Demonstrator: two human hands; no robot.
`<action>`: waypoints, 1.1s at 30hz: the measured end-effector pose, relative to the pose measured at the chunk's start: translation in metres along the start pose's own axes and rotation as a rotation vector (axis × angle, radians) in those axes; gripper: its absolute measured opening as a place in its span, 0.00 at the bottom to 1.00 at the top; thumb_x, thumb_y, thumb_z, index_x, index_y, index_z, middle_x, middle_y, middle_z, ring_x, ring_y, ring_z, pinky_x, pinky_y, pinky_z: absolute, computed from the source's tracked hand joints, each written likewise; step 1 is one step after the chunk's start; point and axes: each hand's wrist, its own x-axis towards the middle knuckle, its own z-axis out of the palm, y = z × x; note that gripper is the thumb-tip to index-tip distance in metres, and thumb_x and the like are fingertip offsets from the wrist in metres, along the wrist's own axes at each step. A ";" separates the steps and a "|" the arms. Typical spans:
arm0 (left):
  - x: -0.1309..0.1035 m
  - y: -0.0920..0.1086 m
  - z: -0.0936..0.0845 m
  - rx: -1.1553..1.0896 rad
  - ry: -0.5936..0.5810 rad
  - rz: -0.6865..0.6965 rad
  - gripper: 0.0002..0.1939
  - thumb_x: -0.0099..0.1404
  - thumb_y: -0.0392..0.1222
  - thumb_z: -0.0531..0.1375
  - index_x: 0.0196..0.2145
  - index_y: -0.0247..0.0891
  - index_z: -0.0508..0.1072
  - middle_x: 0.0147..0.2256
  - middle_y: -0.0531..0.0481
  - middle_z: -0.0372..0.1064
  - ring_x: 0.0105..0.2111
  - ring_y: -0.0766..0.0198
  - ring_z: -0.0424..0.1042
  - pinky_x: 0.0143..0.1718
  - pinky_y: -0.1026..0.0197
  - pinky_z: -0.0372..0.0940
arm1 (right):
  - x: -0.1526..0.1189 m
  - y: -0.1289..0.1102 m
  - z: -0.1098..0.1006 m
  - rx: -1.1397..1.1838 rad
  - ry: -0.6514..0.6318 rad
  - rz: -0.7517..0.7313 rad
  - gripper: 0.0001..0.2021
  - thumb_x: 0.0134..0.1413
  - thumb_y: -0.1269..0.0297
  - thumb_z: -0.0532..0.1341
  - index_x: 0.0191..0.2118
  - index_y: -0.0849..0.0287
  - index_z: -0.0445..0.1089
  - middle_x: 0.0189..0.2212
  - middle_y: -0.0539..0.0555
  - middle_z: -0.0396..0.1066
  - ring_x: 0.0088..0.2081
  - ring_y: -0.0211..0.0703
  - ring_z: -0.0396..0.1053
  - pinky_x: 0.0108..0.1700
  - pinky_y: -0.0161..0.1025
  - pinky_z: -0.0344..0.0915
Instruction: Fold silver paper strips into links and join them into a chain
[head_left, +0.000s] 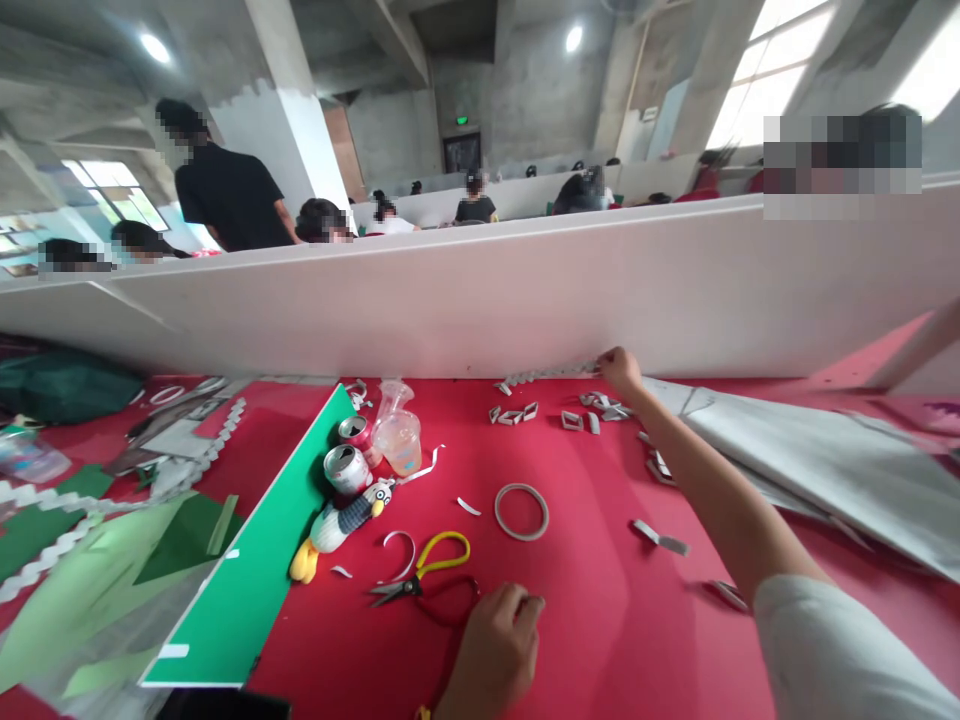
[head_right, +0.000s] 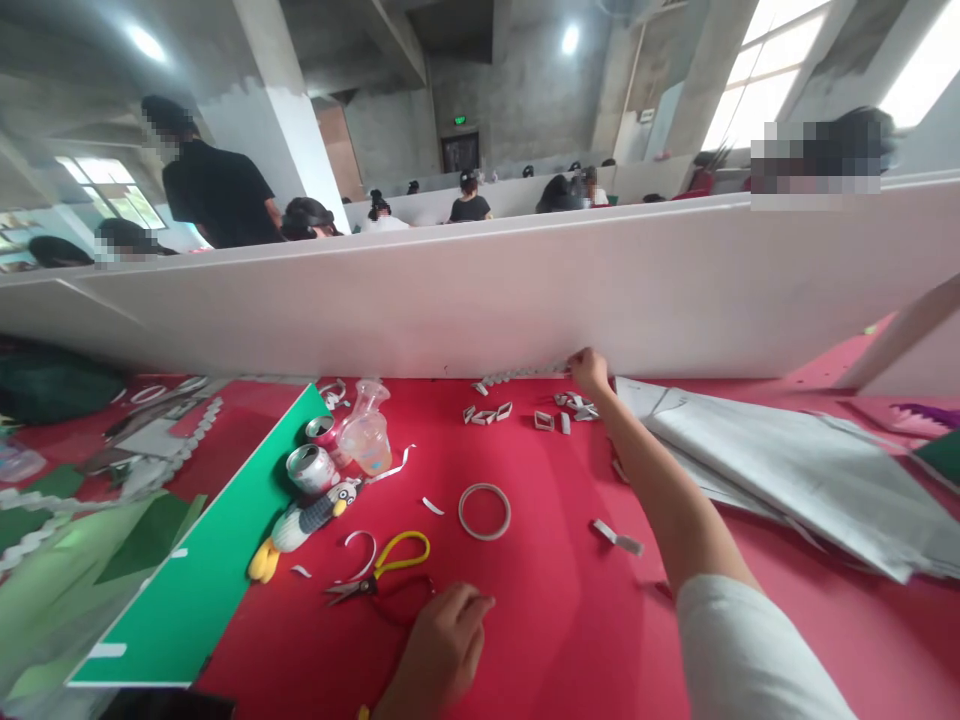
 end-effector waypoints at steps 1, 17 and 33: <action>0.001 0.000 -0.004 -0.024 -0.008 -0.009 0.19 0.57 0.26 0.52 0.44 0.38 0.70 0.33 0.45 0.71 0.30 0.59 0.73 0.32 0.58 0.72 | -0.005 -0.008 -0.008 0.078 0.003 -0.023 0.06 0.55 0.75 0.56 0.34 0.68 0.70 0.27 0.60 0.75 0.35 0.46 0.75 0.40 0.40 0.70; 0.109 0.068 -0.142 -0.664 0.300 -0.172 0.21 0.67 0.51 0.58 0.52 0.35 0.69 0.49 0.38 0.73 0.49 0.53 0.75 0.49 0.51 0.72 | -0.277 -0.125 -0.165 0.925 -0.505 -0.471 0.17 0.42 0.58 0.73 0.35 0.59 0.69 0.29 0.52 0.76 0.31 0.39 0.74 0.34 0.37 0.71; 0.069 0.087 -0.156 -0.111 0.512 0.153 0.09 0.70 0.36 0.54 0.44 0.34 0.72 0.36 0.43 0.76 0.35 0.63 0.77 0.34 0.67 0.67 | -0.361 -0.119 -0.161 1.094 -0.465 -0.545 0.03 0.49 0.65 0.70 0.33 0.53 0.79 0.37 0.53 0.71 0.42 0.41 0.70 0.41 0.40 0.69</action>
